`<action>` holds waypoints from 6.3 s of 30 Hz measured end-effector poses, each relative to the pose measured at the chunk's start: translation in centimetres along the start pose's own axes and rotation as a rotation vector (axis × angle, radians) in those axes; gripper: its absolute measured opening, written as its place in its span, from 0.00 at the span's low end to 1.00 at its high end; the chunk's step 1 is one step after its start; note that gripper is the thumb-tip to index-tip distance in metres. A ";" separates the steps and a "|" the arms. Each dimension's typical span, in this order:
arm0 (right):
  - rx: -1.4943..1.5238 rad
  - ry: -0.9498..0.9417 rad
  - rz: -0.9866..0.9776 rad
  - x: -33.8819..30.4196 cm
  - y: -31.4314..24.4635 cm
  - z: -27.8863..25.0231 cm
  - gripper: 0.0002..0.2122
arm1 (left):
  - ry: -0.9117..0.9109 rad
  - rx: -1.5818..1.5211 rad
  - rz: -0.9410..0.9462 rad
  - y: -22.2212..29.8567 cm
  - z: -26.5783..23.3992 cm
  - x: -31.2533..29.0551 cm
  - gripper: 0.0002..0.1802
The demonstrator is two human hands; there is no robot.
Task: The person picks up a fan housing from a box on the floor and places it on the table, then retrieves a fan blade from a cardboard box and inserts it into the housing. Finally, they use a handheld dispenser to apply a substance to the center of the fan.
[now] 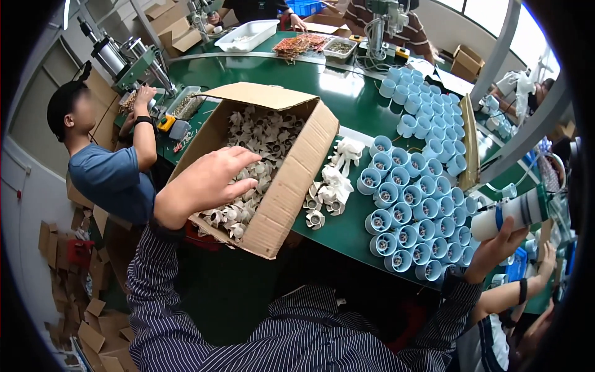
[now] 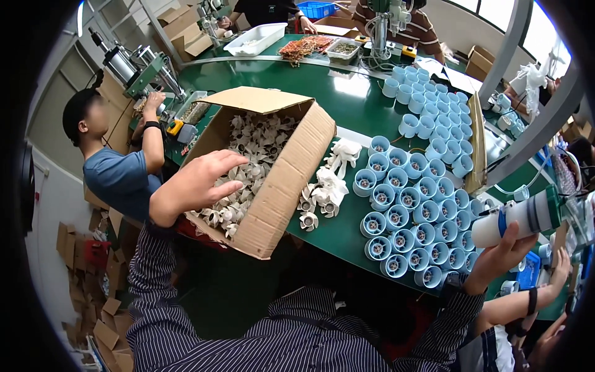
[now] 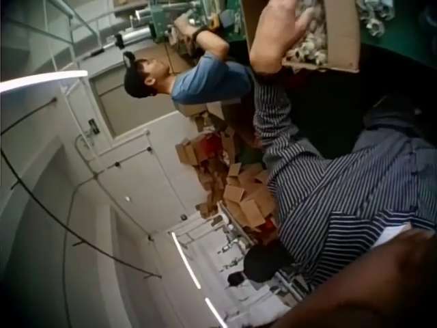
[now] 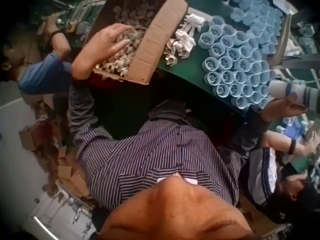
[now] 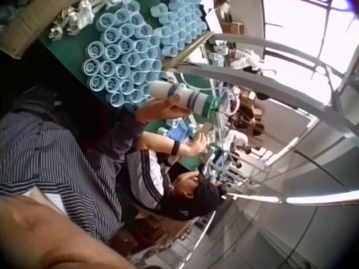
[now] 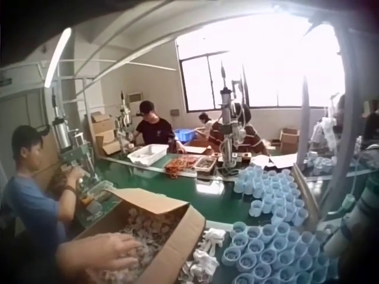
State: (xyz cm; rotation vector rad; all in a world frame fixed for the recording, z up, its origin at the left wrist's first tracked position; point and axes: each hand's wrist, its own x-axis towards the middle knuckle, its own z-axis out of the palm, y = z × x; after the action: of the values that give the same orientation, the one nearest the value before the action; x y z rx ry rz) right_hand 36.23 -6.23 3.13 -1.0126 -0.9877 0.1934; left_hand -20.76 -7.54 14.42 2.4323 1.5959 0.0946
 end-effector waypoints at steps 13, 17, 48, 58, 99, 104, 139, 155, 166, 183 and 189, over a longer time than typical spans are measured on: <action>-0.434 0.189 -0.214 -4.4 -4.2 -5.4 0.25 | -0.008 0.259 -0.370 -5.4 14.0 4.4 0.45; -0.621 0.109 -0.276 -7.0 -5.0 -5.7 0.22 | 0.068 0.301 -0.328 -6.2 14.2 3.5 0.41; -0.145 -0.843 0.193 -20.9 -9.6 2.3 0.07 | 0.575 -0.116 -0.169 -6.4 6.8 4.4 0.10; 0.053 -0.910 0.100 -18.2 -10.7 5.8 0.10 | 0.203 -0.943 -0.177 8.6 4.6 3.5 0.09; -0.412 -0.197 0.174 -10.8 -3.8 -5.7 0.05 | -0.255 -1.802 -0.138 16.5 16.4 9.4 0.27; -0.639 0.065 0.389 -8.2 -1.6 -13.8 0.10 | -0.283 -1.859 -0.092 16.8 17.1 10.0 0.28; -0.291 -0.819 0.372 -9.8 -8.8 1.3 0.06 | -0.419 -1.618 -0.102 20.6 16.4 11.6 0.24; -0.147 -0.739 0.986 -11.6 -8.8 1.7 0.11 | -0.034 -1.132 0.277 22.1 18.3 11.6 0.17; 0.224 -0.201 0.935 -11.6 -6.6 -4.7 0.08 | 0.132 -0.986 0.322 22.0 18.0 11.0 0.20; -0.956 -0.453 0.244 -10.2 -3.7 -10.4 0.08 | -0.184 -1.128 0.185 21.4 16.9 10.7 0.21; -0.981 -0.441 0.231 -10.2 -4.3 -9.4 0.06 | -0.112 -1.111 0.305 21.6 17.9 10.8 0.20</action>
State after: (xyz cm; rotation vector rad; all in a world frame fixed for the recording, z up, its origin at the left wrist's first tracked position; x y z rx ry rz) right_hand 36.38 -20.10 -1.18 -2.0454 -1.4040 0.1179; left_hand 6.18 -8.71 1.16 1.6870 0.7394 0.6740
